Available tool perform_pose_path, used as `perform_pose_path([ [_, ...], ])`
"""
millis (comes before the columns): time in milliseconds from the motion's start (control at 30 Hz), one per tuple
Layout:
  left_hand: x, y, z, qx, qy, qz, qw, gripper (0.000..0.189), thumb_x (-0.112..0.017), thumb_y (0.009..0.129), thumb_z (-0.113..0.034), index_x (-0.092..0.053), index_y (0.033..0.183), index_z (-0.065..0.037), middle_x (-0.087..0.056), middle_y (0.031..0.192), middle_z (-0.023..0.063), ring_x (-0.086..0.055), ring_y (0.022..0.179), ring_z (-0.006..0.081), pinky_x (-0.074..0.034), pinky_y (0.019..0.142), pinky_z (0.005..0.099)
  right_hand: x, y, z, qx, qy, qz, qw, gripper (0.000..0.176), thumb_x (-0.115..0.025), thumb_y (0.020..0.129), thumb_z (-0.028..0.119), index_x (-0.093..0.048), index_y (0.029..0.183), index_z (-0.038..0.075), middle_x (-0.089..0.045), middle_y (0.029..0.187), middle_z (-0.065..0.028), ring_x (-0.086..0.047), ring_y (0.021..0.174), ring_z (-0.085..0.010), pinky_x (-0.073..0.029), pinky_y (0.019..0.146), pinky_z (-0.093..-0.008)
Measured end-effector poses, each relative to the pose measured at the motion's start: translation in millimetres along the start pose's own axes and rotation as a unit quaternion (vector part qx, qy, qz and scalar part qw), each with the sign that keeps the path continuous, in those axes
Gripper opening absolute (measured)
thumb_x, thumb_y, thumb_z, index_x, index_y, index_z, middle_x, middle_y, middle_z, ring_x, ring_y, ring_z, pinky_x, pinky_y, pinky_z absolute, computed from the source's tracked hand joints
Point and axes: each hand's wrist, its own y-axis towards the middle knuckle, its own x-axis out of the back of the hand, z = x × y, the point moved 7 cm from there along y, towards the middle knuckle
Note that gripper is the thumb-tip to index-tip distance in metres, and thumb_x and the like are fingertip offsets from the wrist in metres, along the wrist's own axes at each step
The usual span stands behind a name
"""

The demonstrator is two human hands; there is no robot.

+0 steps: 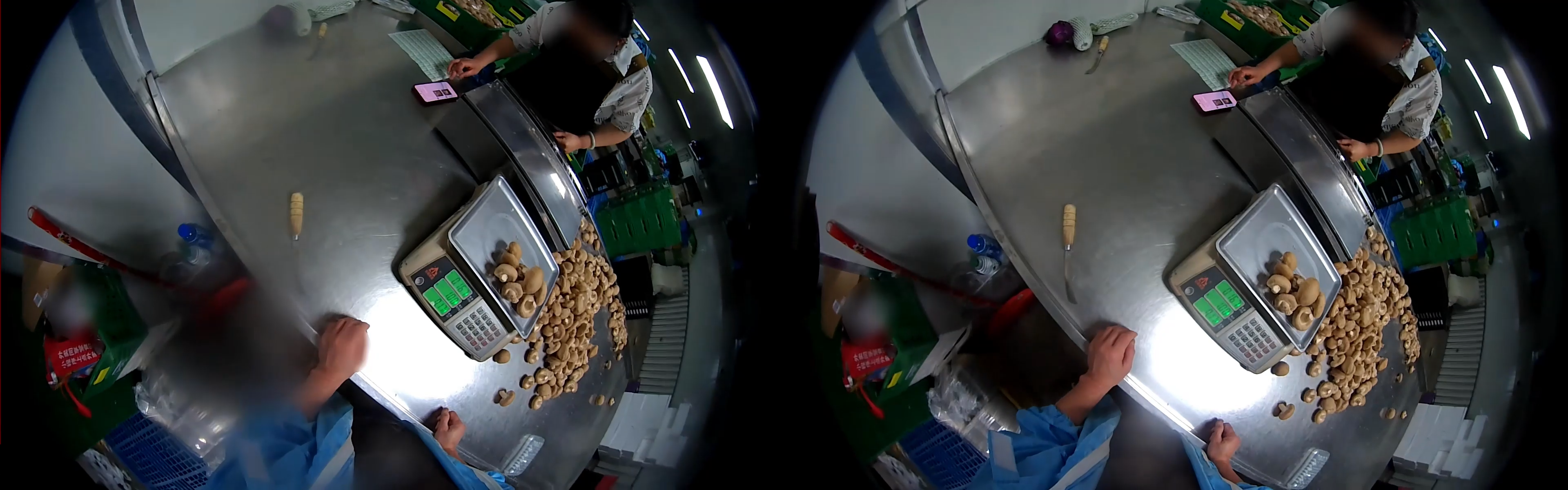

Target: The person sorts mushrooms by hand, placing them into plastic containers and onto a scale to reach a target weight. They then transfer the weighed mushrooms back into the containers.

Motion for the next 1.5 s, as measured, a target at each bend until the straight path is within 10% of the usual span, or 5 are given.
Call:
perform_pose_path([
  [1267, -4, 5, -10, -0.003, -0.020, 0.048, 0.999, 0.009, -0.063, 0.083, -0.007, -0.066, 0.091, -0.004, -0.066, 0.086, 0.0133, -0.063, 0.081, 0.0344, -0.051, 0.072, 0.0428, 5, -7, 8, 0.009, -0.104, -0.017, 0.994, 0.032, -0.061, 0.095, 0.025, -0.065, 0.076, 0.000, -0.061, 0.060, -0.0151, -0.060, 0.052, -0.0221, -0.047, 0.053, -0.0367],
  [1367, -3, 6, -12, -0.005, -0.015, 0.052, 0.999, 0.009, -0.063, 0.083, -0.007, -0.066, 0.091, -0.004, -0.066, 0.086, 0.0132, -0.063, 0.081, 0.0343, -0.051, 0.072, 0.0427, 5, -6, 11, -0.020, -0.114, 0.010, 0.993, 0.029, -0.058, 0.094, 0.031, -0.069, 0.085, 0.005, -0.065, 0.072, -0.0214, -0.066, 0.067, -0.0405, -0.052, 0.062, -0.0457],
  [1500, -4, 6, -11, -0.005, -0.014, 0.053, 0.999, 0.009, -0.063, 0.083, -0.008, -0.066, 0.091, -0.004, -0.067, 0.086, 0.0131, -0.063, 0.082, 0.0342, -0.051, 0.072, 0.0425, 5, -5, 9, -0.020, -0.116, 0.011, 0.993, 0.030, -0.058, 0.094, 0.031, -0.069, 0.085, 0.005, -0.065, 0.071, -0.0212, -0.065, 0.066, -0.0406, -0.051, 0.061, -0.0456],
])
